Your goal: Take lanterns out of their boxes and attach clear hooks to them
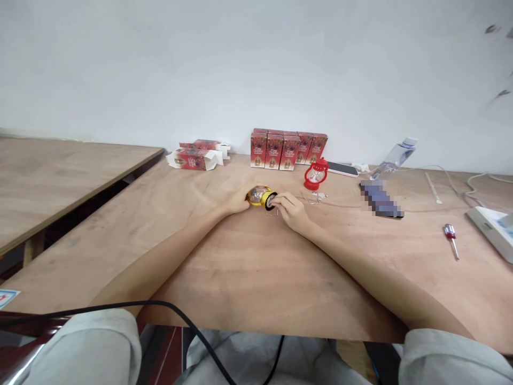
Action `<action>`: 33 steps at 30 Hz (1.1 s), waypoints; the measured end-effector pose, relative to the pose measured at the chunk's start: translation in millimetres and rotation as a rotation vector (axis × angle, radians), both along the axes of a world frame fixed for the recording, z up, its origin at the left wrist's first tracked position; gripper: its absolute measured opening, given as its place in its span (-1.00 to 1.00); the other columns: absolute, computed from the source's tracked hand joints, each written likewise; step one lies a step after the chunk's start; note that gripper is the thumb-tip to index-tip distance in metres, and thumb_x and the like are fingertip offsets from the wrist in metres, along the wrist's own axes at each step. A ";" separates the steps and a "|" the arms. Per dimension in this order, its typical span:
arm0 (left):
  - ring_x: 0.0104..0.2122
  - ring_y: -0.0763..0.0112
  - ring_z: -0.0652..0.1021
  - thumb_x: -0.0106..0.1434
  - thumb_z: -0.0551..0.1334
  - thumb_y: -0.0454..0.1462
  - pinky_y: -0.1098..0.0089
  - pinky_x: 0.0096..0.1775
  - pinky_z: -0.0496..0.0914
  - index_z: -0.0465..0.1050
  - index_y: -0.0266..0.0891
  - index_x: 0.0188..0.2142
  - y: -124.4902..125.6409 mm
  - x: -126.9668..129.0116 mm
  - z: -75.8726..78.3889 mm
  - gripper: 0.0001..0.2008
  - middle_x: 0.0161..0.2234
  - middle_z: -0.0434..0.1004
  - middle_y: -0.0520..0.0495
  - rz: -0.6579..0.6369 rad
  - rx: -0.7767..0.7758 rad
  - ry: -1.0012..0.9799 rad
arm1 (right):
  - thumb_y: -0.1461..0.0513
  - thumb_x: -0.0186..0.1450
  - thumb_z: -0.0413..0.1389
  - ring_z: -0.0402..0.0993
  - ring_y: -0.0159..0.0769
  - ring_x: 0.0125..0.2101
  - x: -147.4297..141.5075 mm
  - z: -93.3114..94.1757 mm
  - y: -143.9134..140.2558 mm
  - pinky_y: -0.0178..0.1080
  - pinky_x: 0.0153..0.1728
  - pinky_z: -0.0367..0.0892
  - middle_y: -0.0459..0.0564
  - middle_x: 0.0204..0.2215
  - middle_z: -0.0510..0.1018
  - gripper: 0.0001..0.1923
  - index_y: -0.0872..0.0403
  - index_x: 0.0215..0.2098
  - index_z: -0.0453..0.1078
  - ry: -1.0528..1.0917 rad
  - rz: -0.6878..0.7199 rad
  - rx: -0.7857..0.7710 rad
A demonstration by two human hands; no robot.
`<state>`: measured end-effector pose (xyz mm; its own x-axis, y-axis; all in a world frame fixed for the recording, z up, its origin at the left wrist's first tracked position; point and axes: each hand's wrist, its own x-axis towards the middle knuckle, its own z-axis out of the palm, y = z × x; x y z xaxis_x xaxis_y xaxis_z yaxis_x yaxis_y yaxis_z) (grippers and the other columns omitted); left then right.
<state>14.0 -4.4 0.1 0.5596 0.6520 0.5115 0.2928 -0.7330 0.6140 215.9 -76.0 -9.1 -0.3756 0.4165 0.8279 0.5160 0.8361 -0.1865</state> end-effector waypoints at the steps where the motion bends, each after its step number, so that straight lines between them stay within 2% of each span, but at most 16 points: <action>1: -0.08 0.23 0.49 -0.09 0.11 -0.50 0.25 -0.02 0.36 0.38 -0.31 -0.04 0.8 -0.7 -0.3 -0.45 -0.03 0.48 -0.17 -0.064 0.000 0.024 | 0.27 0.36 -0.08 0.42 -0.31 -0.29 -0.4 0.6 -0.2 -0.23 -0.25 0.38 0.05 -0.35 0.49 -0.81 0.07 -0.29 0.37 0.014 -0.007 -0.006; 3: -0.06 0.21 0.47 -0.08 0.09 -0.50 0.21 0.01 0.34 0.32 -0.34 0.00 2.4 -2.2 -1.1 -0.43 0.00 0.44 -0.21 -0.155 0.013 0.057 | 0.23 0.33 0.00 0.41 -0.31 -0.33 -1.0 2.4 -0.6 -0.22 -0.27 0.37 0.03 -0.38 0.47 -0.89 0.06 -0.30 0.34 0.067 -0.051 -0.038; 4: -0.05 0.21 0.47 -0.08 0.08 -0.50 0.19 0.01 0.33 0.32 -0.33 0.00 3.2 -2.8 -1.5 -0.43 0.00 0.44 -0.21 -0.159 0.021 0.056 | 0.20 0.30 0.05 0.40 -0.30 -0.35 -1.2 3.6 -0.6 -0.21 -0.29 0.36 0.02 -0.38 0.46 -0.91 0.06 -0.29 0.33 0.103 -0.078 -0.065; 7: -0.06 0.19 0.46 -0.06 0.08 -0.49 0.17 0.01 0.34 0.31 -0.34 0.00 4.7 -3.8 -3.3 -0.44 -0.01 0.43 -0.23 -0.177 0.040 0.058 | 0.11 0.19 0.18 0.38 -0.30 -0.38 -1.1 6.5 0.8 -0.20 -0.32 0.35 0.01 -0.36 0.44 -0.76 0.06 -0.27 0.30 0.204 -0.118 -0.197; 10: -0.05 0.18 0.46 -0.05 0.10 -0.48 0.15 0.01 0.34 0.30 -0.31 0.00 5.9 -3.8 -5.7 -0.46 -0.02 0.43 -0.24 -0.186 0.054 0.057 | 0.04 0.12 0.22 0.39 -0.31 -0.39 -0.8 7.6 3.1 -0.20 -0.31 0.35 -0.03 -0.37 0.46 -0.65 0.05 -0.25 0.28 0.262 -0.077 -0.404; 13: -0.03 0.18 0.45 -0.04 0.12 -0.48 0.15 0.02 0.32 0.30 -0.26 0.00 6.8 -3.0 -7.8 -0.46 -0.01 0.42 -0.21 -0.193 0.061 0.058 | 0.01 0.10 0.21 0.40 -0.32 -0.37 0.0 7.0 4.5 -0.21 -0.29 0.34 -0.05 -0.35 0.48 -0.60 0.04 -0.23 0.27 0.324 -0.007 -0.547; 16: 0.00 0.20 0.43 -0.03 0.12 -0.47 0.16 0.06 0.29 0.28 -0.24 0.01 7.8 -1.5 -7.9 -0.45 0.01 0.40 -0.18 -0.215 0.021 0.012 | 0.02 0.17 0.13 0.41 -0.31 -0.30 2.1 5.4 5.6 -0.21 -0.23 0.33 -0.03 -0.29 0.48 -0.66 0.03 -0.19 0.26 0.444 0.011 -0.550; 18: 0.03 0.21 0.40 -0.03 0.13 -0.46 0.16 0.09 0.26 0.29 -0.25 -0.01 8.8 -1.0 -7.0 -0.48 0.00 0.41 -0.16 -0.171 -0.046 -0.066 | 0.08 0.22 0.04 0.42 -0.31 -0.29 3.9 3.7 7.0 -0.21 -0.23 0.34 -0.03 -0.32 0.48 -0.76 0.04 -0.22 0.27 0.540 -0.068 -0.540; 20: 0.04 0.20 0.38 -0.04 0.15 -0.44 0.16 0.12 0.21 0.32 -0.26 -0.06 10.8 -1.7 -6.5 -0.52 -0.02 0.42 -0.14 -0.056 -0.126 -0.153 | 0.19 0.21 0.00 0.43 -0.30 -0.34 5.2 1.9 8.9 -0.22 -0.28 0.34 -0.03 -0.37 0.50 -0.85 0.06 -0.27 0.30 0.562 -0.179 -0.547; 21: 0.04 0.19 0.37 -0.05 0.17 -0.43 0.15 0.13 0.20 0.33 -0.26 -0.07 12.1 -2.4 -6.6 -0.53 -0.02 0.42 -0.14 0.008 -0.160 -0.191 | 0.26 0.17 0.00 0.42 -0.31 -0.36 5.7 1.1 9.8 -0.22 -0.30 0.34 -0.03 -0.38 0.52 -0.87 0.06 -0.30 0.33 0.521 -0.224 -0.557; 23: 0.05 0.16 0.36 -0.05 0.20 -0.40 0.13 0.14 0.18 0.31 -0.29 -0.06 15.0 -4.4 -8.0 -0.51 0.01 0.40 -0.16 0.105 -0.217 -0.247 | 0.37 0.06 -0.03 0.42 -0.30 -0.38 5.9 -0.2 11.0 -0.22 -0.31 0.34 -0.04 -0.40 0.55 -0.77 0.07 -0.35 0.38 0.359 -0.282 -0.573; 26: 0.04 0.14 0.36 -0.01 0.25 -0.30 0.08 0.11 0.20 0.24 -0.32 -0.01 17.7 -6.9 -10.6 -0.47 0.03 0.38 -0.22 0.174 -0.275 -0.292 | 0.45 -0.07 -0.05 0.41 -0.27 -0.36 5.3 -2.1 11.5 -0.19 -0.26 0.35 -0.07 -0.41 0.58 -0.62 0.05 -0.37 0.44 0.096 -0.299 -0.580; 29: 0.05 0.17 0.37 -0.03 0.32 -0.19 0.13 0.10 0.23 0.20 -0.31 0.02 15.4 -6.9 -8.8 -0.37 0.06 0.35 -0.24 0.195 -0.311 -0.344 | 0.49 -0.11 -0.04 0.42 -0.22 -0.32 4.2 -4.3 10.7 -0.16 -0.23 0.36 -0.05 -0.38 0.58 -0.60 0.06 -0.39 0.46 -0.056 -0.283 -0.518; 33: 0.10 0.20 0.35 -0.05 0.36 -0.12 0.21 0.11 0.23 0.19 -0.30 0.06 7.1 -4.7 -0.1 -0.29 0.10 0.31 -0.25 0.177 -0.304 -0.361 | 0.48 -0.02 -0.01 0.41 -0.16 -0.25 2.9 -7.5 8.4 -0.14 -0.20 0.36 0.03 -0.35 0.54 -0.67 0.09 -0.39 0.47 -0.194 -0.288 -0.376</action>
